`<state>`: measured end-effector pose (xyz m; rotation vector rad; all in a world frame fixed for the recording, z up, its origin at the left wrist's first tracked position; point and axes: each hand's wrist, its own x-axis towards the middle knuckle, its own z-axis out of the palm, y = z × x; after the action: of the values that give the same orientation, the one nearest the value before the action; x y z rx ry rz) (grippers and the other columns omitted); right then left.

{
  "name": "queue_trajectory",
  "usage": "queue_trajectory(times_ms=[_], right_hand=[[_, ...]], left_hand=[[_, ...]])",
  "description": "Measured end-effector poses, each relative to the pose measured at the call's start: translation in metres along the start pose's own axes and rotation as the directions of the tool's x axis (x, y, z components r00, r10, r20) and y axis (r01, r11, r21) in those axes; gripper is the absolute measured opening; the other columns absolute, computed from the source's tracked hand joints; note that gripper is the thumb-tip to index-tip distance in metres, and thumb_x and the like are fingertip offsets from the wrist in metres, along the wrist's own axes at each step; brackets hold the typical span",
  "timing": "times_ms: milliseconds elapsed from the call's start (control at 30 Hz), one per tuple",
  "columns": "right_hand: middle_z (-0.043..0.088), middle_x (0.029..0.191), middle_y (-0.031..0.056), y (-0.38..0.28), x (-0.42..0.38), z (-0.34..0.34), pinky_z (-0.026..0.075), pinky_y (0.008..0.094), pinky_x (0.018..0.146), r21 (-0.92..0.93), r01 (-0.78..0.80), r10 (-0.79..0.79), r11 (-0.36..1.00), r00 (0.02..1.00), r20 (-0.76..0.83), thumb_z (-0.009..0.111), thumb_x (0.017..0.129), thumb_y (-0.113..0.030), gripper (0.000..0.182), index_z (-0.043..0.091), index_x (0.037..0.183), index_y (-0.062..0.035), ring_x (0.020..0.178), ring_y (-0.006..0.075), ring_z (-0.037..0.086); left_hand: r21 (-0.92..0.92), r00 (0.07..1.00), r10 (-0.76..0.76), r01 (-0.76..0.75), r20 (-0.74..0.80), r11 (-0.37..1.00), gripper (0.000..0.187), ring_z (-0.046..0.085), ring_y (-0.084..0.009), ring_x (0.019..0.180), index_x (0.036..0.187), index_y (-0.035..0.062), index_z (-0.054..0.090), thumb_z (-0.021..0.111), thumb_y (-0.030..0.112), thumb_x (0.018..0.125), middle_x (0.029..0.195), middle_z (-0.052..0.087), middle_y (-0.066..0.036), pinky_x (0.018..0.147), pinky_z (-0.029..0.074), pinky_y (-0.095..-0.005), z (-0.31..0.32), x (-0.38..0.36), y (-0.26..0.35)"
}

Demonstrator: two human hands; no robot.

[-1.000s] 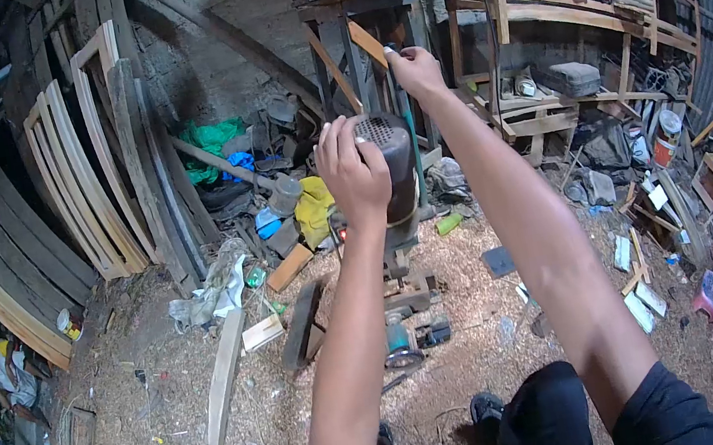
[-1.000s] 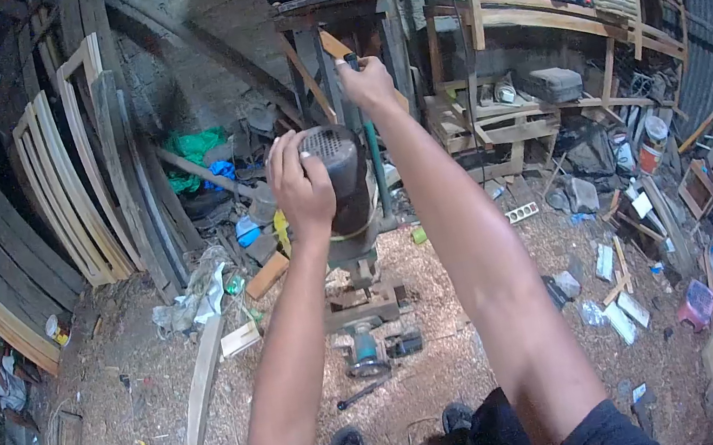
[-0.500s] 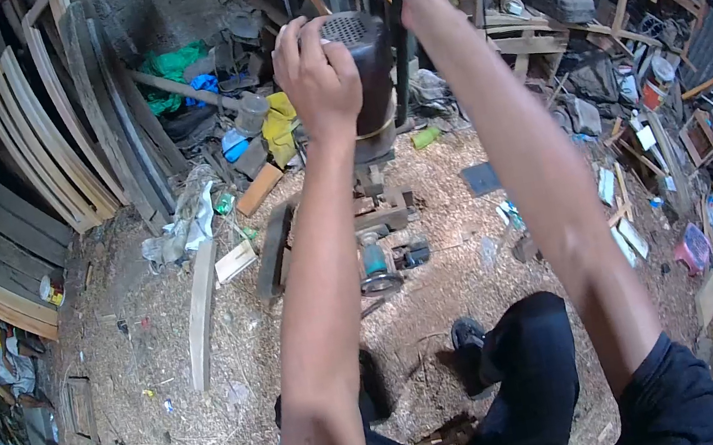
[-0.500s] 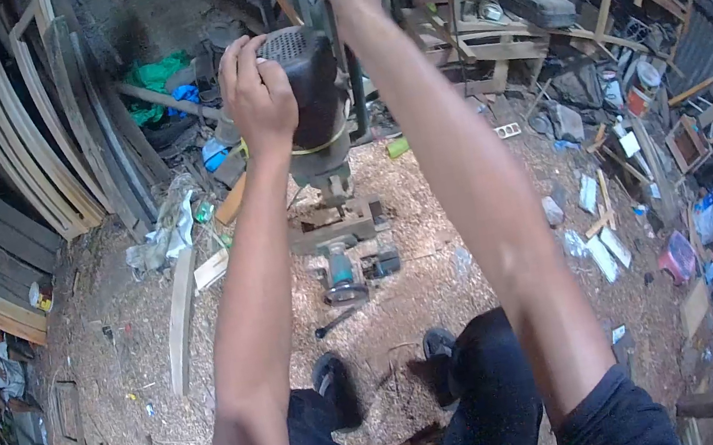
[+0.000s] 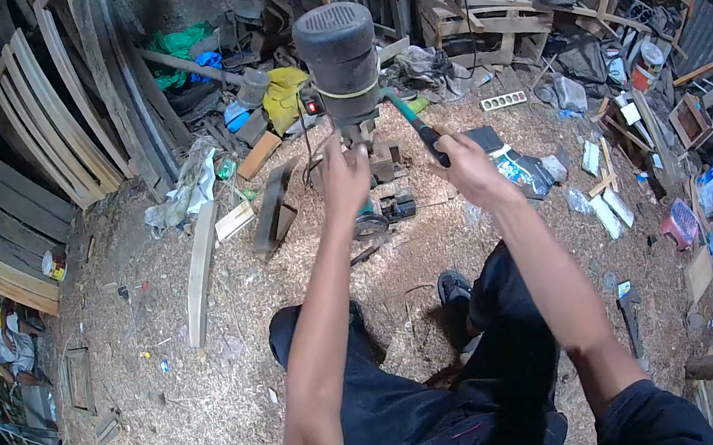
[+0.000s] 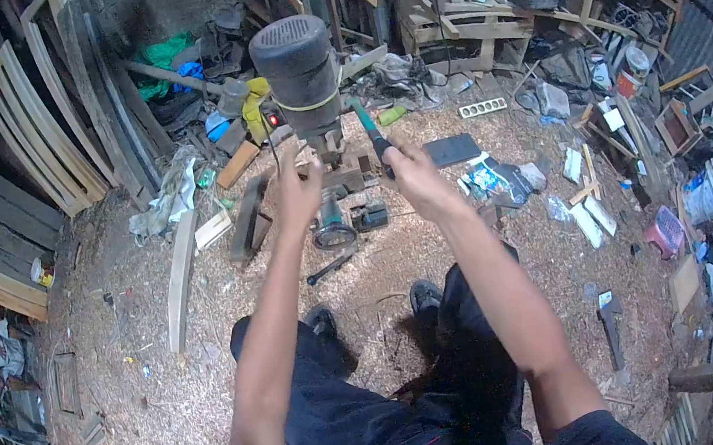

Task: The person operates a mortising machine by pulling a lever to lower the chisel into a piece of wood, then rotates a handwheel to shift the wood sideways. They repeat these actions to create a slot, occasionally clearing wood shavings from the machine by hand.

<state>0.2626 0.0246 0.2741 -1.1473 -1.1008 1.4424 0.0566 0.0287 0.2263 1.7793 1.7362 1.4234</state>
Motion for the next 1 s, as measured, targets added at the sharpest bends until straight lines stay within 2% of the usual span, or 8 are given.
queue_trajectory(times_ms=[67, 167, 367, 467, 567, 700, 800, 1000], right_hand=[[0.054, 0.108, 0.0174, -0.024, 0.010, -0.010, 0.053, 0.0375, 0.081, -0.243, -0.186, 0.215, 0.952, 0.972, 0.098, 0.047, 0.089, -0.011, 0.033, 0.047, 0.119, 0.0045, 0.099, 0.0258, 0.059], [0.057, 0.090, 0.0181, -0.065, 0.025, 0.021, 0.053, 0.0368, 0.058, -0.470, -0.417, 0.517, 0.778, 0.850, 0.101, 0.051, 0.085, -0.008, 0.027, 0.050, 0.108, 0.0070, 0.075, 0.0253, 0.062], [0.054, 0.059, 0.0139, -0.028, 0.036, 0.025, 0.040, 0.0390, 0.041, -0.598, -0.170, 0.145, 0.783, 0.985, -0.091, 0.054, 0.079, -0.009, 0.019, 0.056, 0.077, 0.0101, 0.048, 0.0222, 0.055], [0.063, 0.090, 0.0332, 0.016, 0.037, 0.012, 0.052, 0.0419, 0.071, -0.803, -0.134, 0.031, 0.581, 0.989, -0.142, 0.057, 0.076, -0.015, 0.029, 0.064, 0.086, 0.0112, 0.086, 0.0390, 0.066], [0.064, 0.088, 0.0318, 0.016, 0.035, 0.011, 0.051, 0.0431, 0.074, -0.754, -0.195, 0.077, 0.627, 0.979, -0.189, 0.058, 0.076, -0.017, 0.032, 0.064, 0.089, 0.0122, 0.086, 0.0419, 0.065], [0.064, 0.084, 0.0313, 0.018, 0.029, 0.012, 0.052, 0.0426, 0.071, -0.764, -0.171, 0.030, 0.623, 0.980, -0.195, 0.060, 0.076, -0.017, 0.030, 0.064, 0.084, 0.0121, 0.083, 0.0401, 0.066], [0.065, 0.082, 0.0304, 0.013, 0.021, 0.013, 0.052, 0.0430, 0.069, -0.764, -0.217, 0.115, 0.607, 0.976, -0.186, 0.060, 0.077, -0.018, 0.030, 0.063, 0.080, 0.0120, 0.077, 0.0392, 0.067], [0.064, 0.079, 0.0295, 0.016, 0.005, 0.014, 0.051, 0.0447, 0.070, -0.782, -0.180, 0.048, 0.597, 0.981, -0.188, 0.061, 0.076, -0.019, 0.030, 0.061, 0.077, 0.0107, 0.075, 0.0403, 0.066]], left_hand=[[0.005, 0.994, -0.077, 0.077, 0.072, 0.997, 0.053, 0.048, -0.0426, 0.120, 0.132, -0.0027, 0.043, 0.058, 0.022, 0.087, 0.130, 0.049, -0.028, 0.102, 0.038, -0.0442, 0.004, -0.036, -0.010], [0.126, 0.968, -0.147, 0.123, 0.202, 0.984, 0.051, 0.050, -0.0407, 0.118, 0.129, -0.0015, 0.047, 0.059, 0.020, 0.084, 0.127, 0.052, -0.026, 0.102, 0.038, -0.0427, 0.006, -0.064, -0.017], [0.095, 0.963, -0.189, 0.173, 0.191, 0.980, 0.044, 0.057, -0.0392, 0.108, 0.122, 0.0028, 0.056, 0.060, 0.021, 0.082, 0.116, 0.060, -0.025, 0.093, 0.045, -0.0426, -0.001, -0.075, -0.031], [0.113, 0.936, -0.261, 0.240, 0.235, 0.964, 0.043, 0.058, -0.0377, 0.108, 0.121, 0.0020, 0.056, 0.060, 0.021, 0.082, 0.114, 0.061, -0.025, 0.093, 0.045, -0.0413, -0.001, -0.075, -0.033], [0.114, 0.939, -0.243, 0.222, 0.244, 0.968, 0.045, 0.057, -0.0379, 0.109, 0.120, -0.0007, 0.056, 0.061, 0.022, 0.082, 0.114, 0.060, -0.026, 0.094, 0.044, -0.0415, 0.012, -0.076, -0.052], [0.204, 0.943, -0.245, 0.200, 0.226, 0.958, 0.046, 0.057, -0.0389, 0.109, 0.120, -0.0021, 0.055, 0.062, 0.023, 0.082, 0.114, 0.060, -0.026, 0.094, 0.044, -0.0419, 0.018, -0.075, -0.066], [0.146, 0.914, -0.312, 0.282, 0.261, 0.948, 0.045, 0.057, -0.0387, 0.109, 0.118, -0.0008, 0.057, 0.062, 0.024, 0.082, 0.112, 0.061, -0.026, 0.094, 0.045, -0.0424, 0.021, -0.072, -0.070], [0.219, 0.900, -0.311, 0.252, 0.305, 0.943, 0.045, 0.057, -0.0390, 0.108, 0.119, 0.0003, 0.055, 0.061, 0.025, 0.082, 0.115, 0.059, -0.025, 0.095, 0.044, -0.0447, 0.041, -0.070, -0.085]])
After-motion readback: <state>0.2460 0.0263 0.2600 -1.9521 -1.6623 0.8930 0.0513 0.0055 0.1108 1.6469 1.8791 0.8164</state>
